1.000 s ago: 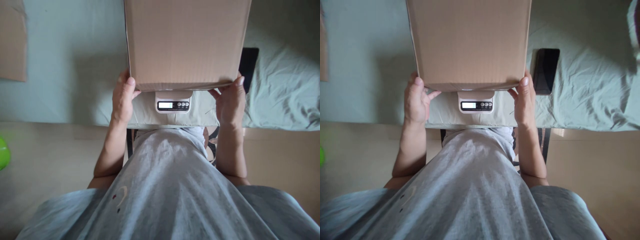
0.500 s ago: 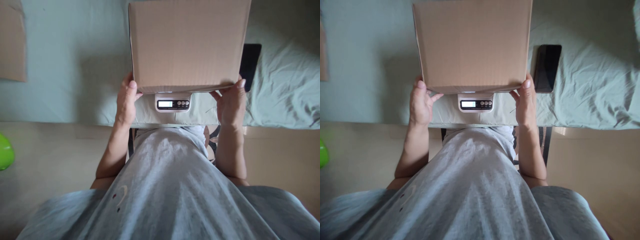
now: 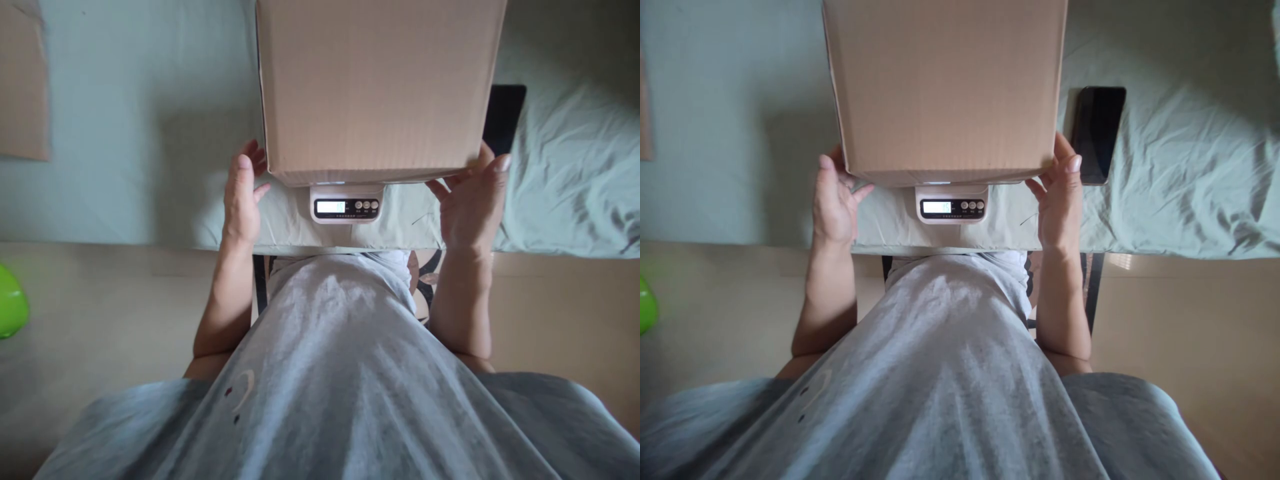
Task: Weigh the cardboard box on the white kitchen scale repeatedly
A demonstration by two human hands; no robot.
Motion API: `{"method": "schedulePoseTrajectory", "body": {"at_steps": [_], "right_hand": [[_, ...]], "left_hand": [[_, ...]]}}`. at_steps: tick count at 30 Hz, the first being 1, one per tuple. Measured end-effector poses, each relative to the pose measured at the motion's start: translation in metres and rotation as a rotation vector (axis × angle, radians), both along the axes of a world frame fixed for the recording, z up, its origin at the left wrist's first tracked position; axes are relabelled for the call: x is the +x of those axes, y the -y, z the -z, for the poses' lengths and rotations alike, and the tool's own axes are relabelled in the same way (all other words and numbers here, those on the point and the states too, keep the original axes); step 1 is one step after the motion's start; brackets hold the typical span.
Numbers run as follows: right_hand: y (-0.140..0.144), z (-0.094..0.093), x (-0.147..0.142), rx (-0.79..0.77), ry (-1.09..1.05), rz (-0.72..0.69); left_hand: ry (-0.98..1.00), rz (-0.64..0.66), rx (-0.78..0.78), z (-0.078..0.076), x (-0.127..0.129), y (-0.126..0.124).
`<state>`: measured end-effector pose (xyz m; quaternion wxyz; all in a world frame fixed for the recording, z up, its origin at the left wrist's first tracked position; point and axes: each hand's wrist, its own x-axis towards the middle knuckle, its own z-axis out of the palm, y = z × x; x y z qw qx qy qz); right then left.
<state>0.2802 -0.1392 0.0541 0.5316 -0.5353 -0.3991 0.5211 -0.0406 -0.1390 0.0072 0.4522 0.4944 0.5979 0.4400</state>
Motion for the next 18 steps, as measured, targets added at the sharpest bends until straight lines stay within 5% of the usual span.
{"method": "schedulePoseTrajectory", "body": {"at_steps": [6,13,18], "right_hand": [[-0.001,-0.004,-0.004,0.016,-0.016,0.014],[0.0,-0.006,-0.011,0.015,-0.023,0.02],[-0.018,-0.019,-0.015,0.057,-0.039,0.01]], "left_hand": [[0.073,-0.059,-0.035,-0.014,0.008,0.0],[0.007,0.033,0.017,-0.036,0.023,0.004],[0.004,-0.005,0.093,-0.052,0.03,-0.016]]}}
